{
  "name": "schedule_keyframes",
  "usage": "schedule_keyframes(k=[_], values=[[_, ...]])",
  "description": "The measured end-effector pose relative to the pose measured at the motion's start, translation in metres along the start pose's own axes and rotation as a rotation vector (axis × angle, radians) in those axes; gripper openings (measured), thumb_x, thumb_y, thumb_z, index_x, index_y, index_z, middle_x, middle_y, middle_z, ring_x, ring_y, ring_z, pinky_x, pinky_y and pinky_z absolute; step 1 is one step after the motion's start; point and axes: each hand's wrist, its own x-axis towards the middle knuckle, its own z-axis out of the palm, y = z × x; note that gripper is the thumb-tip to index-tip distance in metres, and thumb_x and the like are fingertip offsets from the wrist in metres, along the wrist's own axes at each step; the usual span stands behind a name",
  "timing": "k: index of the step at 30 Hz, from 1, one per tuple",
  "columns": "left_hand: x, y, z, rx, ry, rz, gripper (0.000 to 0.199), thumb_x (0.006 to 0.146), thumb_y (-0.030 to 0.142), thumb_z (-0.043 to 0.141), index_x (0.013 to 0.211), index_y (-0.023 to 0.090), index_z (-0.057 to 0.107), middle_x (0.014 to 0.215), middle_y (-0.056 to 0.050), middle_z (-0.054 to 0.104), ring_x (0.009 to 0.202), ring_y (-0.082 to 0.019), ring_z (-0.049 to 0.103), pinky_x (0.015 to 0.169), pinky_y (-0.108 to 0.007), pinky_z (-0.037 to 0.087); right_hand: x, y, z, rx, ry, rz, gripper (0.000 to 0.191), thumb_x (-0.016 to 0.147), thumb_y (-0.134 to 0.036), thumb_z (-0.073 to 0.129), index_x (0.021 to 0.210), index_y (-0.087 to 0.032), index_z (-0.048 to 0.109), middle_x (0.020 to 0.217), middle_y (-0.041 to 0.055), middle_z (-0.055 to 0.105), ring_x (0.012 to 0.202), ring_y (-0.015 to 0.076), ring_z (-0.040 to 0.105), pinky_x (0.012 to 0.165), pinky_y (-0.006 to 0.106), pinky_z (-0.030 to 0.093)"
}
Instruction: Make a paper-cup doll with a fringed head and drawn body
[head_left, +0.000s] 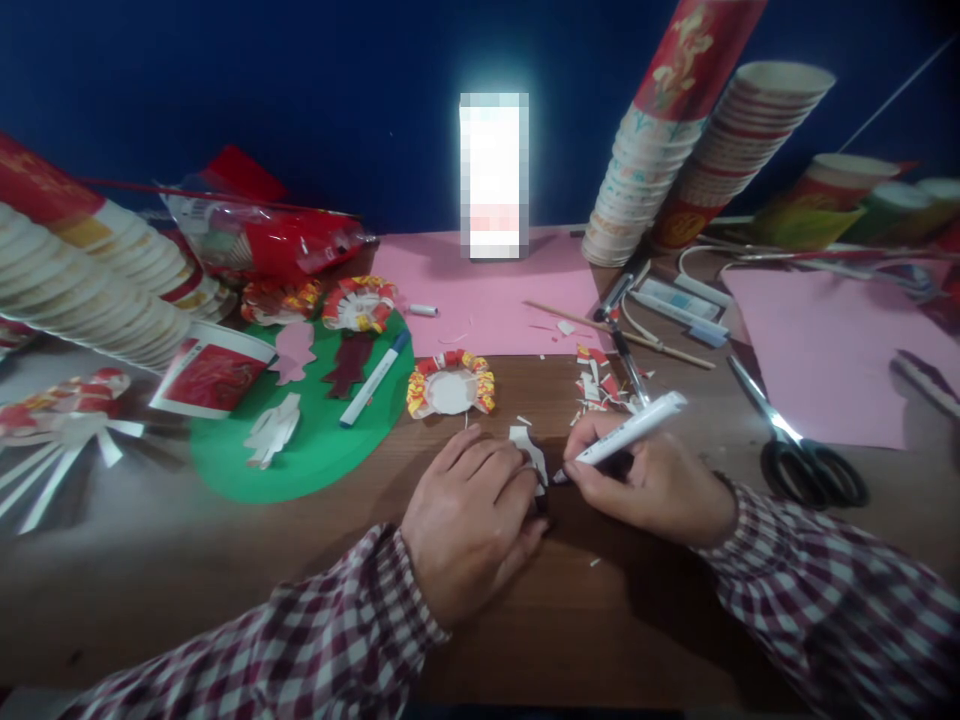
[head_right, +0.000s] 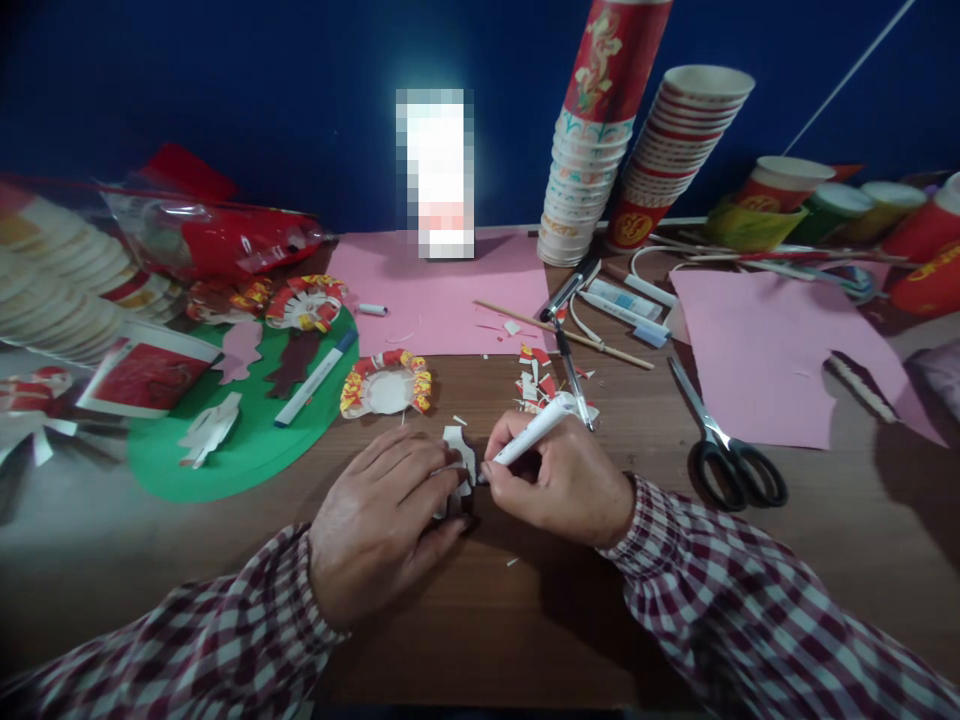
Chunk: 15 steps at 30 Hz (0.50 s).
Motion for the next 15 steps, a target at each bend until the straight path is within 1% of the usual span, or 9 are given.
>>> schedule_keyframes(k=[5, 8, 12, 15], values=[[-0.001, 0.0, 0.001, -0.001, 0.026, 0.009, 0.025, 0.085, 0.033, 0.056, 0.099, 0.012, 0.06, 0.107, -0.008, 0.062, 0.105, -0.025, 0.055, 0.106, -0.046, 0.035, 0.002, -0.005, -0.007, 0.058, 0.038, 0.015, 0.005, 0.077, -0.018, 0.056, 0.073, -0.019, 0.058, 0.064, -0.0014, 0.062, 0.058, 0.0115, 0.056, 0.054, 0.022, 0.044], [-0.002, 0.001, 0.001, 0.008, 0.059, 0.025, 0.023, 0.085, 0.033, 0.055, 0.096, 0.013, 0.06, 0.109, -0.009, 0.063, 0.106, -0.025, 0.055, 0.105, -0.046, 0.036, 0.001, -0.007, -0.009, 0.072, 0.069, 0.027, 0.003, 0.079, -0.019, 0.056, 0.08, -0.02, 0.058, 0.067, -0.0013, 0.062, 0.059, 0.0118, 0.056, 0.053, 0.022, 0.044], [-0.005, 0.0, 0.001, 0.016, 0.07, 0.043, 0.016, 0.086, 0.029, 0.054, 0.092, 0.016, 0.061, 0.109, -0.008, 0.063, 0.108, -0.025, 0.056, 0.104, -0.047, 0.037, -0.009, -0.008, -0.009, 0.039, 0.127, 0.046, 0.008, 0.082, -0.021, 0.053, 0.088, -0.021, 0.058, 0.076, 0.0008, 0.062, 0.063, 0.0131, 0.056, 0.052, 0.023, 0.044], [-0.008, 0.0, 0.001, 0.007, 0.056, 0.048, 0.016, 0.087, 0.027, 0.052, 0.095, 0.017, 0.061, 0.112, -0.008, 0.063, 0.11, -0.024, 0.056, 0.105, -0.048, 0.037, -0.018, -0.006, -0.005, 0.011, 0.144, 0.085, 0.009, 0.084, -0.023, 0.052, 0.091, -0.022, 0.057, 0.075, 0.0008, 0.061, 0.058, 0.0125, 0.053, 0.048, 0.023, 0.042]])
